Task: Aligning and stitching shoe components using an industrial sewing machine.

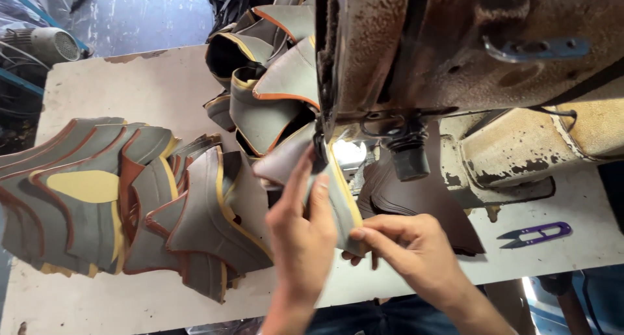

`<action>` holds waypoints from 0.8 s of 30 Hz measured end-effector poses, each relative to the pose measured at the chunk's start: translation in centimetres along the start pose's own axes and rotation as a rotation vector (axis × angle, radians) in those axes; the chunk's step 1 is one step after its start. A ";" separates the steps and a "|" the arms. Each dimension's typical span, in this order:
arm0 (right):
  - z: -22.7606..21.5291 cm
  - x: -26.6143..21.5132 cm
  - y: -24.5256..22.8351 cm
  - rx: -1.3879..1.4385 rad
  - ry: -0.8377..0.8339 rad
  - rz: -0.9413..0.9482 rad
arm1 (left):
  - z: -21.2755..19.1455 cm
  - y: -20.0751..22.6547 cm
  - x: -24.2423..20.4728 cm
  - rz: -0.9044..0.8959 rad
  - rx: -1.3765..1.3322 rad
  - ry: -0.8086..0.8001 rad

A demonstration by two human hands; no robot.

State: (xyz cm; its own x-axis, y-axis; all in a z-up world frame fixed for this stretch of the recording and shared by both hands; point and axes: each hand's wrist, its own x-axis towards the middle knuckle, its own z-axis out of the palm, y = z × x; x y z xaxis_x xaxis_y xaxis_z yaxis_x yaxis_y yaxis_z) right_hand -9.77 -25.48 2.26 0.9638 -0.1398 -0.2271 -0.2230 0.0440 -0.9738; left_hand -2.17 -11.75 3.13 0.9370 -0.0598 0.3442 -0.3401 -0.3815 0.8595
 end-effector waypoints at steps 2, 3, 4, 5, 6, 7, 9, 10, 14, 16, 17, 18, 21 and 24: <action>0.9 0.0 -0.3 -0.001 -0.045 0.038 | -0.4 -1.5 0.8 0.007 -0.060 -0.088; 1.3 -0.1 -0.3 -0.004 -0.046 0.038 | -0.6 -1.2 1.1 0.006 -0.062 -0.086; 1.8 -0.1 -0.3 0.032 -0.028 0.055 | -0.9 -1.0 1.3 -0.058 -0.184 -0.127; 2.4 0.0 -0.3 0.070 -0.016 0.068 | -1.4 -0.8 1.8 -0.118 -0.302 -0.162; 2.7 0.0 -0.2 0.069 -0.023 0.065 | -1.8 -0.9 1.4 -0.116 -0.299 -0.155; 3.0 0.1 0.1 0.112 -0.022 0.043 | -2.3 -1.0 1.1 -0.086 -0.266 -0.182; 3.3 0.2 0.3 0.156 -0.029 0.021 | -3.2 -1.0 0.2 -0.057 -0.228 -0.204; 3.3 0.3 0.3 0.134 -0.031 0.035 | -3.8 -0.8 -0.3 -0.136 -0.294 -0.252; 3.7 0.7 0.4 0.096 -0.026 0.008 | -4.8 -1.1 -0.9 -0.273 -0.388 -0.338; 4.0 1.0 0.1 0.065 -0.022 0.015 | -4.8 -1.4 -0.4 -0.268 -0.384 -0.337; 3.9 1.1 -0.2 0.032 -0.006 0.022 | -4.6 -1.4 -0.1 -0.259 -0.386 -0.347; 3.7 1.1 -0.5 0.031 -0.006 0.019 | -4.5 -1.4 0.2 -0.257 -0.387 -0.346; 2.4 0.5 -1.1 -0.170 0.004 0.053 | -3.7 -1.8 1.1 -0.222 -0.380 -0.316; -1.2 -1.1 0.7 -0.322 0.176 0.118 | -2.6 -2.6 1.8 -0.182 -0.483 -0.287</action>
State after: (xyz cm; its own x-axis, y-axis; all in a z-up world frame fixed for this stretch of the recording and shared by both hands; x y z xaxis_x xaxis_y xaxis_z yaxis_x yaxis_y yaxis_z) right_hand -11.11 -26.48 1.85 0.8950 -0.3216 -0.3091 -0.3927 -0.2395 -0.8879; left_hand 0.23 -8.48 2.50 0.9449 -0.3058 0.1165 -0.1062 0.0501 0.9931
